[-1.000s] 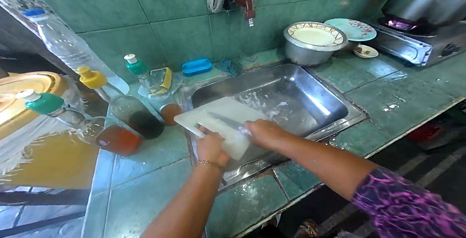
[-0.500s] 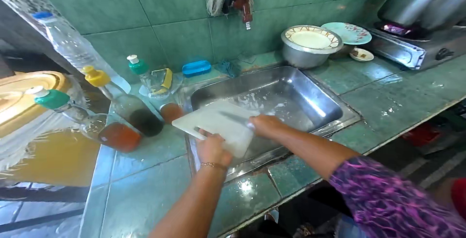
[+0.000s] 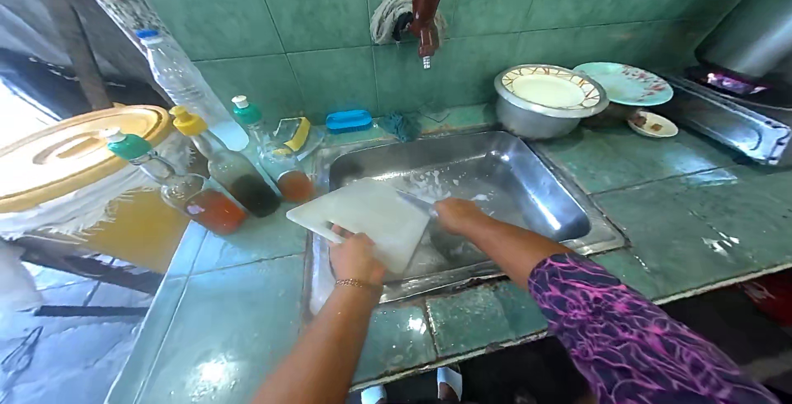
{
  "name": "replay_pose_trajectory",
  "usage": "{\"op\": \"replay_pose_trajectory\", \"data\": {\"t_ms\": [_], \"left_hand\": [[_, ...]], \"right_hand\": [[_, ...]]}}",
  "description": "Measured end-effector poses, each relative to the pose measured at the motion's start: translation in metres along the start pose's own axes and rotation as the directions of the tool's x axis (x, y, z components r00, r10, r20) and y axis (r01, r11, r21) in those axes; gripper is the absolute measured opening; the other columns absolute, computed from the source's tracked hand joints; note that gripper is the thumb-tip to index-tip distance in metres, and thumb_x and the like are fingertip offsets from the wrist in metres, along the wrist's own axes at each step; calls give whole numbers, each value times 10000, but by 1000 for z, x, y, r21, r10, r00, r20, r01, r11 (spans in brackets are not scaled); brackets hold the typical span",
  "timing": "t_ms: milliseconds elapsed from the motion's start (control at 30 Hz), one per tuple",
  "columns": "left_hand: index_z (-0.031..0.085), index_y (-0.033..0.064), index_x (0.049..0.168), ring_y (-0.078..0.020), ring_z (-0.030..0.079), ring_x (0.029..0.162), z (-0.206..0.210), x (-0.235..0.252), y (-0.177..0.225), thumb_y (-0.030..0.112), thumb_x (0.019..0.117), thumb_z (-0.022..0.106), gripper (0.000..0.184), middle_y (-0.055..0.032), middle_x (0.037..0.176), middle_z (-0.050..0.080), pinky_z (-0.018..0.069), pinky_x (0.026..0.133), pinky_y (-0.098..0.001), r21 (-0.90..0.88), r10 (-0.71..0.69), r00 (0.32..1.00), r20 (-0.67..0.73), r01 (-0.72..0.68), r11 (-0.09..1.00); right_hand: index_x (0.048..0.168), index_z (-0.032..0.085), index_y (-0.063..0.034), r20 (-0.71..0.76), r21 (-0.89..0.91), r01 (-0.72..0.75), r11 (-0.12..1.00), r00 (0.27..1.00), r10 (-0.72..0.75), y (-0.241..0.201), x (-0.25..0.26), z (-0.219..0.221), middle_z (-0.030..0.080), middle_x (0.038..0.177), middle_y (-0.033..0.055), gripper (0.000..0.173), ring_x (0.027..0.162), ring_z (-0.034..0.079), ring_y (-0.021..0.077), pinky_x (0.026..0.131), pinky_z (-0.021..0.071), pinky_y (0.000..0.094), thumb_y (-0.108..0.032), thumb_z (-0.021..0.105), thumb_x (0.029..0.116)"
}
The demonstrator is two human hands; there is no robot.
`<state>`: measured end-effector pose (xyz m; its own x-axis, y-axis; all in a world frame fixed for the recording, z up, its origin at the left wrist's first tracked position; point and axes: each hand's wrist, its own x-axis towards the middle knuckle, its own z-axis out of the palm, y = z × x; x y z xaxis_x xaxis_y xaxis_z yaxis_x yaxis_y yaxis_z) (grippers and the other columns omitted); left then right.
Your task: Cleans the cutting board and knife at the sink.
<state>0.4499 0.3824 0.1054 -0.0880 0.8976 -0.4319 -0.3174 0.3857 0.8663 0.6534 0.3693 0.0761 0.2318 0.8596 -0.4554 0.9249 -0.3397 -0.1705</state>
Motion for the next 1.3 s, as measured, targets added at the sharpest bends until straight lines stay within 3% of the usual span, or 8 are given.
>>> {"op": "replay_pose_trajectory", "data": {"t_ms": [167, 367, 467, 567, 733, 933, 1100, 1300], "left_hand": [[457, 27, 1360, -284, 630, 884, 7, -3, -5, -240, 769, 511, 651, -199, 1125, 582, 559, 675, -477, -13, 15, 996, -92, -16, 1000], [407, 17, 1455, -282, 635, 920, 16, -4, -21, -260, 756, 499, 757, -218, 1183, 580, 565, 689, -450, -7, 48, 987, -152, -49, 999], [397, 29, 1464, -280, 643, 911, 20, -5, -22, -263, 763, 495, 766, -214, 1189, 587, 568, 680, -450, -21, 36, 981, -188, -41, 999], [382, 42, 1476, -284, 645, 886, 27, -6, -24, -263, 754, 493, 792, -215, 1176, 589, 567, 659, -459, -48, 21, 976, -216, -33, 998], [405, 39, 1452, -267, 653, 907, 36, -11, -26, -248, 765, 491, 749, -201, 1179, 603, 570, 670, -444, -55, 36, 976, -215, -48, 997], [402, 55, 1458, -271, 640, 907, 46, -13, -20, -243, 764, 501, 762, -199, 1173, 581, 565, 672, -454, -37, 7, 966, -258, -17, 999], [413, 51, 1444, -265, 651, 891, 49, -15, -26, -247, 768, 497, 744, -195, 1159, 590, 571, 662, -438, -49, 31, 966, -256, -45, 998], [374, 55, 1491, -265, 645, 919, 46, -15, -27, -245, 777, 494, 784, -200, 1198, 584, 570, 696, -451, -32, 31, 965, -260, -41, 999]], "right_hand": [[1158, 653, -58, -33, -18, 325, 945, 945, -326, -34, -46, -10, 701, 997, 200, 306, 982, 694, 406, 816, 542, 618, -312, 501, 1081], [1243, 671, -29, -7, -11, 101, 995, 995, -101, 35, 50, -2, 672, 1250, 242, 358, 1177, 645, 438, 940, 501, 673, -287, 486, 1077], [1219, 666, -38, 19, 13, 301, 953, 953, -301, 5, 6, -11, 694, 1134, 243, 309, 1086, 669, 440, 891, 520, 656, -260, 522, 1058], [1241, 612, -31, 51, -3, 451, 893, 892, -450, 3, -17, -11, 688, 1065, 244, 373, 1039, 677, 445, 861, 522, 643, -324, 427, 1102], [1290, 631, -26, 20, -8, 133, 991, 991, -132, 60, 45, -4, 674, 1213, 261, 338, 1144, 653, 454, 928, 511, 654, -250, 491, 1078], [1240, 601, -33, 94, -61, 447, 892, 893, -441, 33, -19, -18, 691, 1049, 245, 430, 1023, 687, 447, 845, 534, 635, -371, 368, 1115], [1266, 634, -28, 19, -45, 149, 988, 989, -148, 72, 50, -5, 687, 1172, 253, 372, 1112, 669, 442, 911, 524, 638, -306, 456, 1095], [1247, 597, -28, 94, -28, 448, 894, 891, -444, 41, -18, -10, 689, 1065, 254, 431, 1036, 684, 454, 848, 531, 646, -368, 369, 1113]]}}
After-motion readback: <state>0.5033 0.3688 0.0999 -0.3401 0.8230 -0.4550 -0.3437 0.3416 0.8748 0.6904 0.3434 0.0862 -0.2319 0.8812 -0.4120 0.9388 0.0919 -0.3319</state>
